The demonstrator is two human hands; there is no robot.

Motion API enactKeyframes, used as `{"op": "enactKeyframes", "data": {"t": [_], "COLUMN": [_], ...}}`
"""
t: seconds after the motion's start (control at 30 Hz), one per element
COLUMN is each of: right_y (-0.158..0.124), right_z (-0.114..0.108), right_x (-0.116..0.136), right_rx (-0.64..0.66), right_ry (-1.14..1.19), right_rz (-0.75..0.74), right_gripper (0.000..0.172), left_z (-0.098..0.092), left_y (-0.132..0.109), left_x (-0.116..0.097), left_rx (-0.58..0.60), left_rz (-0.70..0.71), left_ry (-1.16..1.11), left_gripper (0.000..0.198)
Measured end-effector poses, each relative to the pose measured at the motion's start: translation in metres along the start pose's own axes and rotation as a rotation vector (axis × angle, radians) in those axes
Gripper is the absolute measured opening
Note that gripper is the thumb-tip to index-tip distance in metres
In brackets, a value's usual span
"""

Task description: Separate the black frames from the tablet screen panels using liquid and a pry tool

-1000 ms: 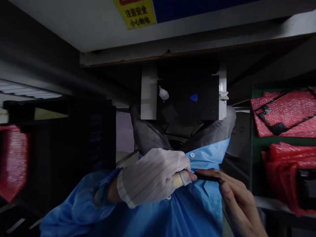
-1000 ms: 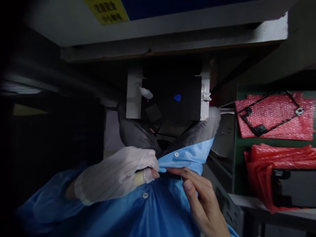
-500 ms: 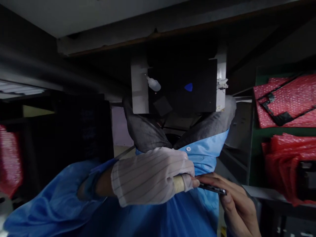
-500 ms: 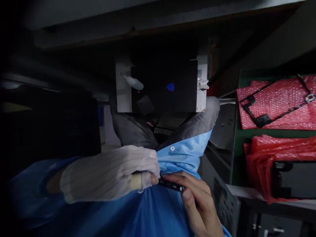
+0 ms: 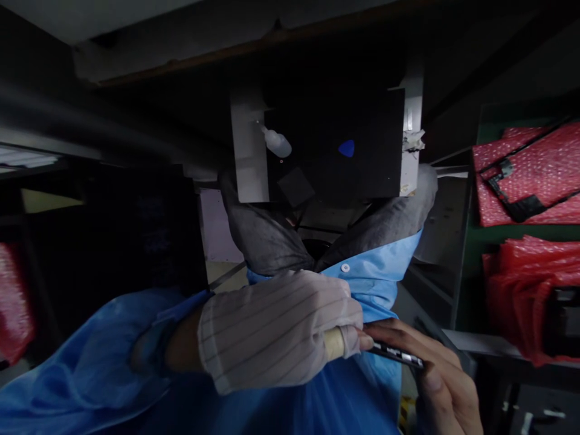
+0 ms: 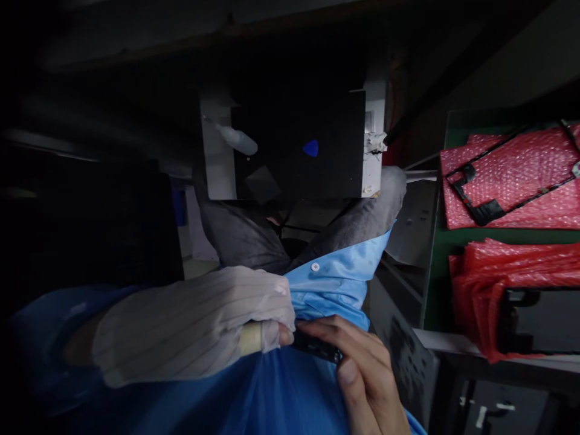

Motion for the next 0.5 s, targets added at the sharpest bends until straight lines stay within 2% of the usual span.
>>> {"op": "enactKeyframes", "data": {"t": [0.27,0.4,0.47,0.5], "right_y": [0.0098,0.009,0.0094,0.0098], "right_z": [0.0019,0.0018,0.0012,0.0011], "right_x": [0.0045,0.0053,0.0069,0.0079], "right_rx": [-0.07,-0.069,-0.075,-0.076], "right_ry": [-0.011,-0.007,-0.003,-0.001], "right_rz": [0.055,0.06,0.053,0.046], "right_gripper": [0.055,0.057,0.052,0.051], "left_z": [-0.0056,-0.0028,-0.0002,-0.0018], "left_y": [0.006,0.008,0.0057,0.0033], "left_x": [0.0061,-0.0011,0.0009,0.0057], "left_rx": [0.043,0.09,0.041,-0.036], "left_rz": [0.017,0.197,0.249,0.229], "left_ry": [0.073,0.128,0.189,0.211], "left_gripper": [0.029,0.056,0.072,0.071]}}
Point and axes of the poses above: each hand's wrist, its own y-axis towards the middle knuckle, its own z-axis out of the palm, x = y × z, the point moved 7 cm from there along y, towards the middle knuckle, and after that the axes turned 2 degrees about z, right-handed, at the moved point
